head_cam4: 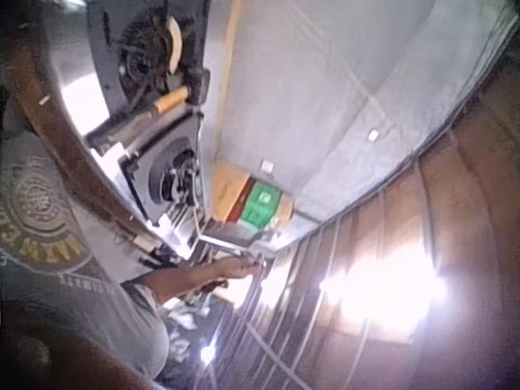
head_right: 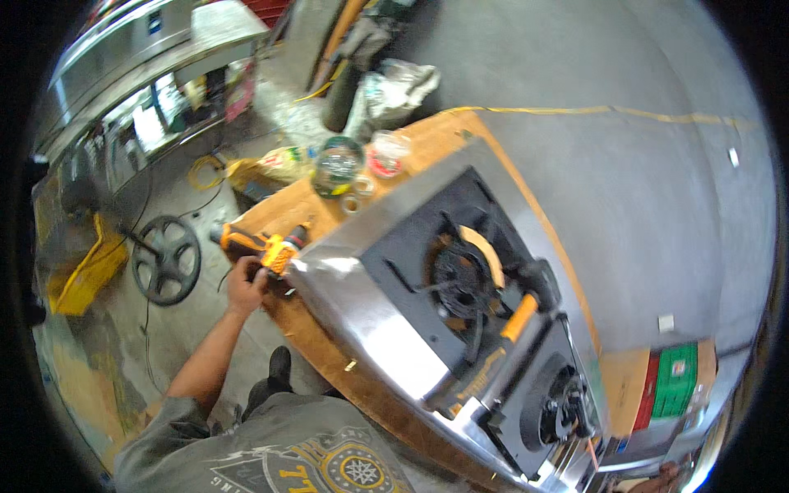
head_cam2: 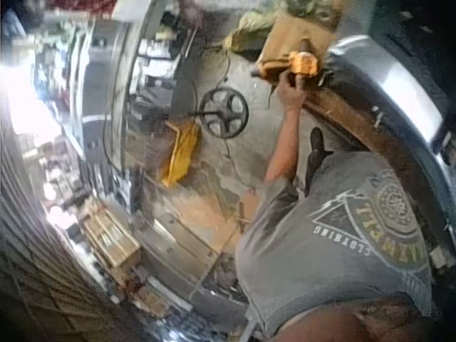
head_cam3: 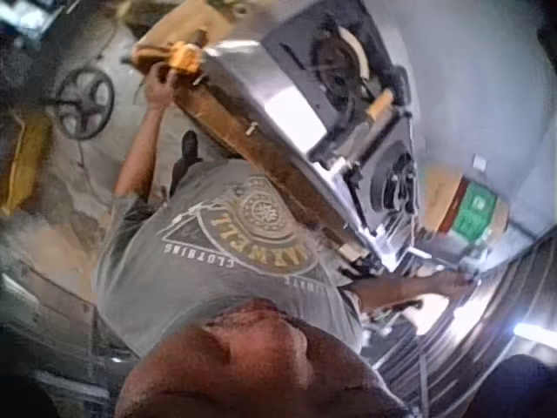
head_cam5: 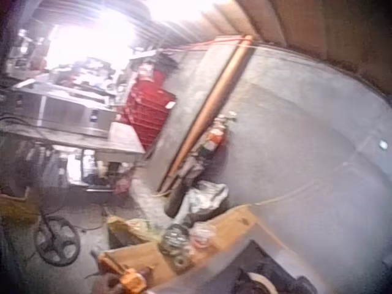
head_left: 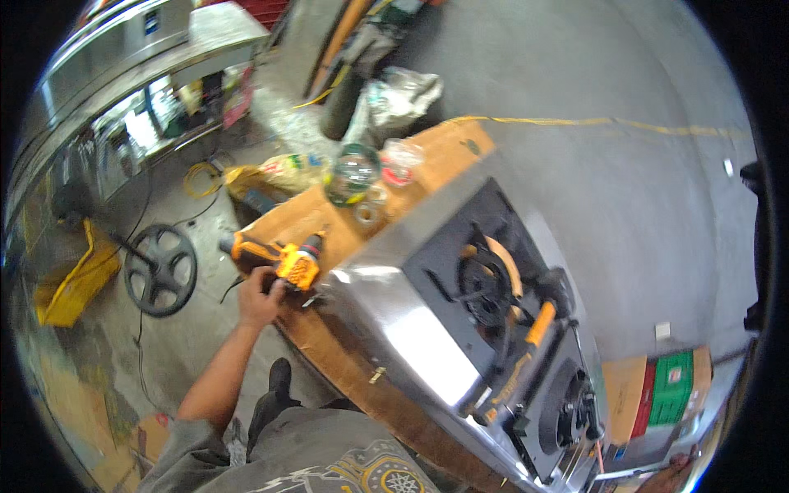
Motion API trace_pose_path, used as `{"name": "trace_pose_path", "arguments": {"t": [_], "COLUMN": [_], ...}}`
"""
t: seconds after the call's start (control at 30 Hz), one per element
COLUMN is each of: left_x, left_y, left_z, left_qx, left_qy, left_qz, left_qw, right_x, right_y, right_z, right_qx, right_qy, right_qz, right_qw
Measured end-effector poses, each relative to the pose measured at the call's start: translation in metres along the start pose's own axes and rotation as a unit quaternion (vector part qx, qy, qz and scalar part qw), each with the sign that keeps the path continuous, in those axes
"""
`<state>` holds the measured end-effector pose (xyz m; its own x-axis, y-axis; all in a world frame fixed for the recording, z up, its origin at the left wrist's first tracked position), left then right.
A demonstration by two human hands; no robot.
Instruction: The person assembles a commercial gas stove by attaching a copper pipe to a burner valve and securing the burner assembly onto the stainless steel cooktop using a wrench and screwdriver.
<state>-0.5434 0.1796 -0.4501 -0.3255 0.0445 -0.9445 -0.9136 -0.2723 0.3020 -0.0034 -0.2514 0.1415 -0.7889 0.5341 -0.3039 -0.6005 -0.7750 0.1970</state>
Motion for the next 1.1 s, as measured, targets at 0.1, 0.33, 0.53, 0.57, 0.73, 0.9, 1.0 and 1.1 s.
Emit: {"name": "trace_pose_path", "arguments": {"t": [0.1, 0.33, 0.53, 0.57, 0.73, 0.9, 1.0, 1.1], "left_x": [-0.005, -0.039, -0.049, -0.07, -0.126, -0.133, -0.151, -0.142], "left_y": [-0.002, -0.004, -0.026, -0.025, -0.074, -0.085, -0.097, -0.099], "left_z": [0.0, -0.042, -0.104, -0.112, -0.128, -0.096, -0.105, -0.064], "left_qx": [0.014, -0.021, 0.102, 0.201, 0.222, 0.282, 0.273, 0.265], "left_qy": [0.054, 0.003, 0.079, 0.108, 0.043, -0.061, -0.134, -0.311], "left_qz": [-0.083, -0.129, -0.195, -0.152, 0.056, 0.138, 0.318, 0.33], "left_qw": [0.995, 0.991, 0.972, 0.962, 0.973, 0.947, 0.898, 0.851], "right_x": [-0.071, -0.153, -0.162, -0.157, -0.141, -0.097, -0.042, -0.001], "right_y": [0.022, 0.139, 0.159, 0.159, 0.165, 0.17, 0.178, 0.185], "right_z": [-0.056, -0.194, -0.261, -0.274, -0.346, -0.495, -0.563, -0.595], "right_qx": [0.074, 0.152, 0.043, 0.021, -0.102, -0.074, -0.049, 0.016], "right_qy": [-0.218, -0.3, -0.374, -0.471, -0.542, -0.742, -0.845, -0.888], "right_qz": [0.119, 0.045, 0.042, 0.068, 0.186, 0.234, 0.267, 0.297], "right_qw": [0.966, 0.941, 0.925, 0.879, 0.813, 0.624, 0.46, 0.351]}}
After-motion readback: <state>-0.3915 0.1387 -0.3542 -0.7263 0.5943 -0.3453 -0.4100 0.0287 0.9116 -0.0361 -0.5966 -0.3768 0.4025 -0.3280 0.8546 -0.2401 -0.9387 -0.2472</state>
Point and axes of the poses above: each hand's wrist, its own z-axis towards the middle knuckle, its own y-axis out of the back of the hand, x = y × z, the point moved 2 cm from there along z, towards the middle knuckle, and after that the axes turned 5 degrees about y, right-handed, at the moved point
